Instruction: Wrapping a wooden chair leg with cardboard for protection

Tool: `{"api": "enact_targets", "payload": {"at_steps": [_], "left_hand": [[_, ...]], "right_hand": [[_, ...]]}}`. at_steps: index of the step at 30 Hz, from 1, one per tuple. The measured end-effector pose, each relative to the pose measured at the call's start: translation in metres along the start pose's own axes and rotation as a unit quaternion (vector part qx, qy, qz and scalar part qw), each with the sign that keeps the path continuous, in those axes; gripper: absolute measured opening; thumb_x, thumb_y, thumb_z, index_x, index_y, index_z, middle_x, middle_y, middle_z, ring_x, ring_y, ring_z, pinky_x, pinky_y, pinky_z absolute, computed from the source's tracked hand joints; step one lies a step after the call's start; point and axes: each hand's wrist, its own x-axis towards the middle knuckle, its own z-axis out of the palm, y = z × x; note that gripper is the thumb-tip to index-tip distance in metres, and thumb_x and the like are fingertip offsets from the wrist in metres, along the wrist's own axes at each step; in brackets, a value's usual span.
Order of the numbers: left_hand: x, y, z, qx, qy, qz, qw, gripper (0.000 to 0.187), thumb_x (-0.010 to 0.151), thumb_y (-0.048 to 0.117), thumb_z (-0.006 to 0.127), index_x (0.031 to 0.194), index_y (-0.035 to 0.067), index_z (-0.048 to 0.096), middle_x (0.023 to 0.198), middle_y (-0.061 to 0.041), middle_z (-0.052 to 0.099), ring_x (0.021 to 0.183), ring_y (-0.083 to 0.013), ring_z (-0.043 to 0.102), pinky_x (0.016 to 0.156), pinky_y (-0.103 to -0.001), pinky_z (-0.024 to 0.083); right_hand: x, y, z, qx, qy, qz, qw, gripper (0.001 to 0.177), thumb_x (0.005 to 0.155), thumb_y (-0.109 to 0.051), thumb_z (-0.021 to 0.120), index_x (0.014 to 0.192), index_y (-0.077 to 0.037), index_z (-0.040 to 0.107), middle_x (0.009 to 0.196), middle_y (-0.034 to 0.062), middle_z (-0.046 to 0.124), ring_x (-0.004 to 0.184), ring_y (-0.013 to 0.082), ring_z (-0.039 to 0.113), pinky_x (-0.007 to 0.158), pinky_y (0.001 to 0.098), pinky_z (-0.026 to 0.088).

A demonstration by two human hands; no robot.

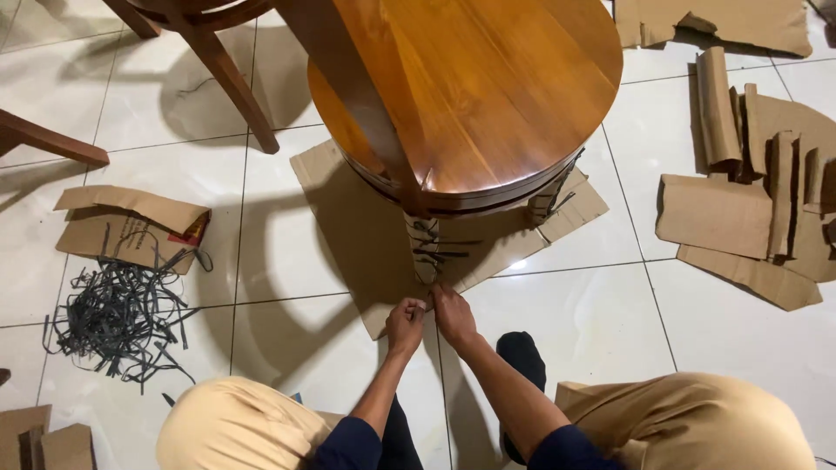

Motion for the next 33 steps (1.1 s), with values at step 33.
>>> {"api": "enact_targets", "payload": {"at_steps": [33], "left_hand": [[0.03, -0.015, 0.032, -0.359, -0.019, -0.188, 0.914, 0.03, 0.096, 0.001, 0.055, 0.12, -0.004, 0.072, 0.108, -0.015, 0.071, 0.098, -0.0238, 0.06, 0.091, -0.034, 0.044]], "right_hand": [[0.033, 0.032, 0.042, 0.095, 0.015, 0.066, 0.993, 0.021, 0.085, -0.006, 0.059, 0.102, 0.003, 0.066, 0.097, 0.0253, 0.071, 0.087, 0.0454, 0.069, 0.077, 0.0521, 0.055]]}}
